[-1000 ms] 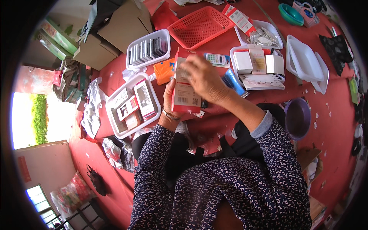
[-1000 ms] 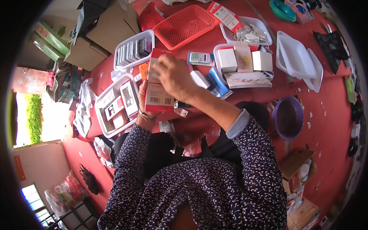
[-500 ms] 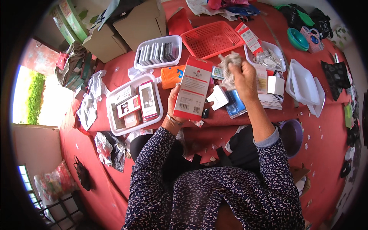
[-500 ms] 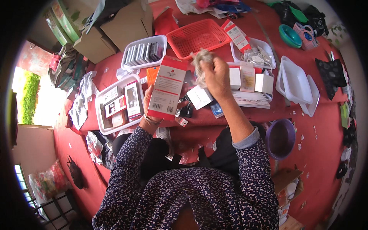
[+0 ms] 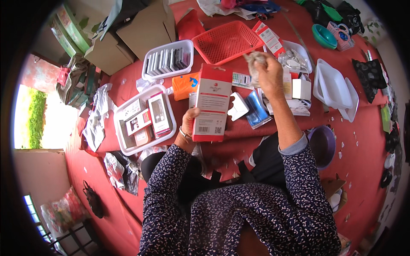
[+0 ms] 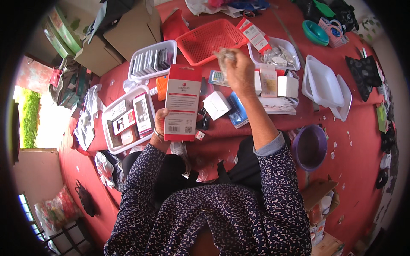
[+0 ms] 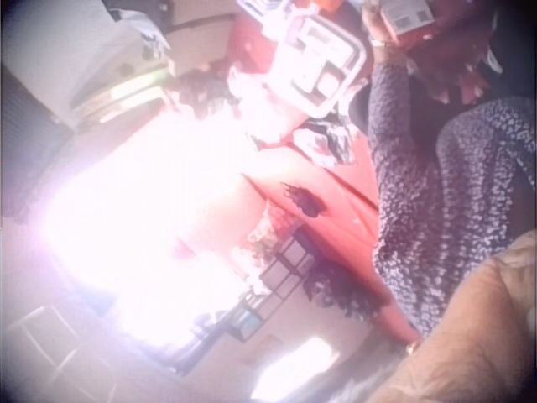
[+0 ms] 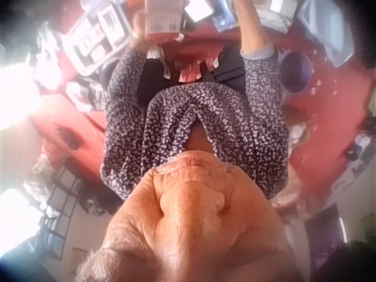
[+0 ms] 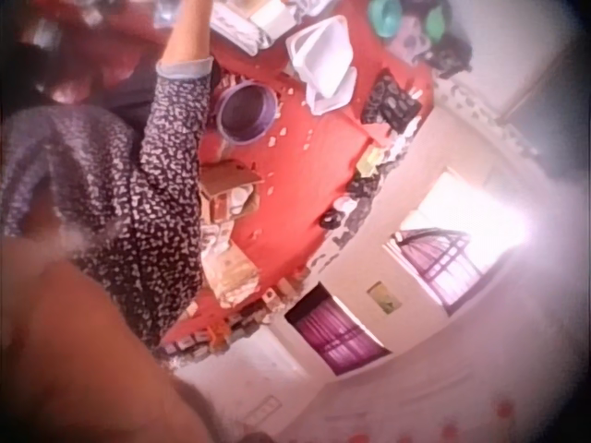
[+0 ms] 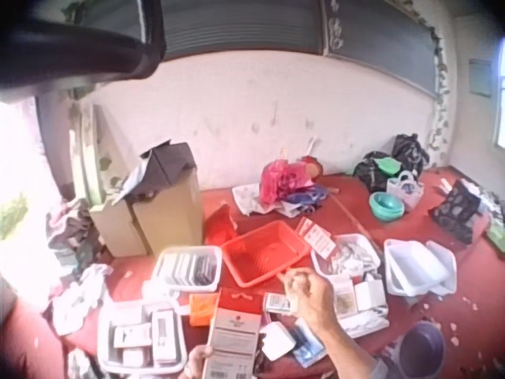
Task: The person sits on the floor and wipes various small cardboard boxes with a cloth. They pick up each box, wipe it thoroughly, and place it into a white plastic container. The person also wipes a plastic container and organizes the items on the red floor.
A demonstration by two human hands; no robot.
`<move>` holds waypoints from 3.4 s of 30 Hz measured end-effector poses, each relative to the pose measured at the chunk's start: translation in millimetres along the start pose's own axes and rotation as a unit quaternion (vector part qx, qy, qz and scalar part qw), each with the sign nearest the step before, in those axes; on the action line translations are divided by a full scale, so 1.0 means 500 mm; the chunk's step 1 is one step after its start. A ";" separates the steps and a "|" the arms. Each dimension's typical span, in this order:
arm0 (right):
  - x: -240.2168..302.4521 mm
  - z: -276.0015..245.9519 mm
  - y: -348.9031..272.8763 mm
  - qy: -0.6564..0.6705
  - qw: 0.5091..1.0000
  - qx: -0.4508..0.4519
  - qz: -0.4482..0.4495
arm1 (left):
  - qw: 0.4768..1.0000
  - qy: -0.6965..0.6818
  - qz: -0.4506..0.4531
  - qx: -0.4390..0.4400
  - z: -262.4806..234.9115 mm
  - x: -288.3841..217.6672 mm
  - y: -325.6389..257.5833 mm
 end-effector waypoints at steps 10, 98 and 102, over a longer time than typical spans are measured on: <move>0.117 0.044 -0.062 -0.033 0.933 0.085 -0.348 | 0.998 0.069 0.008 -0.009 -0.011 0.015 0.010; -0.054 0.181 -0.170 0.175 0.912 0.296 0.224 | 0.269 0.742 -0.209 -0.577 -0.499 -0.251 -0.456; -0.066 0.205 -0.183 0.231 0.896 0.290 0.244 | 0.250 0.798 -0.184 -0.517 -0.580 -0.262 -0.557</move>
Point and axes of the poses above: each hand's wrist, its own y-axis towards the middle knuckle, its own z-axis out of the palm, x = y × z, the point moved 3 cm from there along y, towards the middle knuckle
